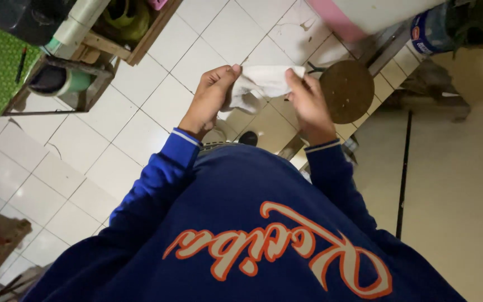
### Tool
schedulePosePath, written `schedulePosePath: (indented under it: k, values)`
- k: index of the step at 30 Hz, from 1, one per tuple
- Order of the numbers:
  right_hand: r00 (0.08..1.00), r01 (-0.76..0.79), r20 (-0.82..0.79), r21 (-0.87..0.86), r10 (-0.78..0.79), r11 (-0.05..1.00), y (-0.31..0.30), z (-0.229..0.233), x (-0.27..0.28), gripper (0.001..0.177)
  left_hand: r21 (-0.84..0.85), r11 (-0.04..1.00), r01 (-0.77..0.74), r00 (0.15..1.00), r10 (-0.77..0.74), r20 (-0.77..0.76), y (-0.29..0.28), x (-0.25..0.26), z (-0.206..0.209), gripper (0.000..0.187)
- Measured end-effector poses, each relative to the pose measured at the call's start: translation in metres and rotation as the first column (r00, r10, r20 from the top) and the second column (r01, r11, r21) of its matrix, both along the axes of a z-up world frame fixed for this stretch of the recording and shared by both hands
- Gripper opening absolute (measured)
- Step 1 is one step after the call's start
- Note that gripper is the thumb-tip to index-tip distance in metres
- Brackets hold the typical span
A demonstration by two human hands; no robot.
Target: Packing a travel bag with charging cables, toiletries, and folded cloths.
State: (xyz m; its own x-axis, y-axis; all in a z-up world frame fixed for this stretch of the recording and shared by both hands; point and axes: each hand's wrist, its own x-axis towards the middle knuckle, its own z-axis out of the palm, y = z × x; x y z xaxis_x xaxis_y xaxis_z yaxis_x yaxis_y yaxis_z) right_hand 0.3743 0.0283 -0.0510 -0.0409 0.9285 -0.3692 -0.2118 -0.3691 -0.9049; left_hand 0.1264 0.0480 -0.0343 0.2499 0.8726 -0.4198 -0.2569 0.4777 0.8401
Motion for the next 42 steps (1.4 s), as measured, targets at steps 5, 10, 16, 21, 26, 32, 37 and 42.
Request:
schedulePosePath:
  k: [5,10,16,21,26,32,37,42]
  values:
    - [0.863,-0.048,-0.504,-0.145,-0.032,0.988,0.028,0.038,-0.019,0.05,-0.085,0.983,0.162,0.977,-0.148,0.153,0.025,-0.019,0.021,0.033]
    - [0.294,-0.187,-0.956,-0.061,-0.003,0.981,0.042,-0.01,-0.014,0.057,-0.196,0.962,0.191,0.874,-0.076,0.479,0.045,-0.047,0.014,0.035]
    - [0.504,-0.051,-0.784,-0.445,-0.362,0.894,0.06,0.006,-0.051,0.061,-0.262,0.948,0.183,0.668,0.076,0.74,0.058,-0.064,-0.016,0.039]
    - [0.506,-0.022,-0.842,-0.228,-0.186,0.973,0.071,0.012,-0.086,0.046,-0.273,0.958,0.088,0.564,0.178,0.806,0.068,-0.088,-0.019,0.036]
    - [0.477,0.037,-0.85,-0.234,-0.223,0.971,0.094,0.024,-0.141,0.06,-0.184,0.982,-0.049,0.473,0.185,0.861,0.069,-0.103,-0.014,0.038]
    - [0.566,-0.138,-0.824,-0.088,0.005,0.987,0.131,0.02,-0.218,0.068,-0.154,0.956,-0.251,0.398,0.247,0.884,0.073,-0.15,0.014,0.029]
    - [0.71,-0.363,-0.66,-0.046,0.245,0.93,0.14,0.026,-0.28,0.049,-0.181,0.868,-0.463,0.262,0.329,0.907,0.06,-0.184,-0.01,0.025]
    - [0.721,-0.544,-0.473,0.068,0.507,0.836,0.136,0.05,-0.326,0.037,-0.157,0.743,-0.651,0.3,0.442,0.846,0.038,-0.209,-0.002,0.024]
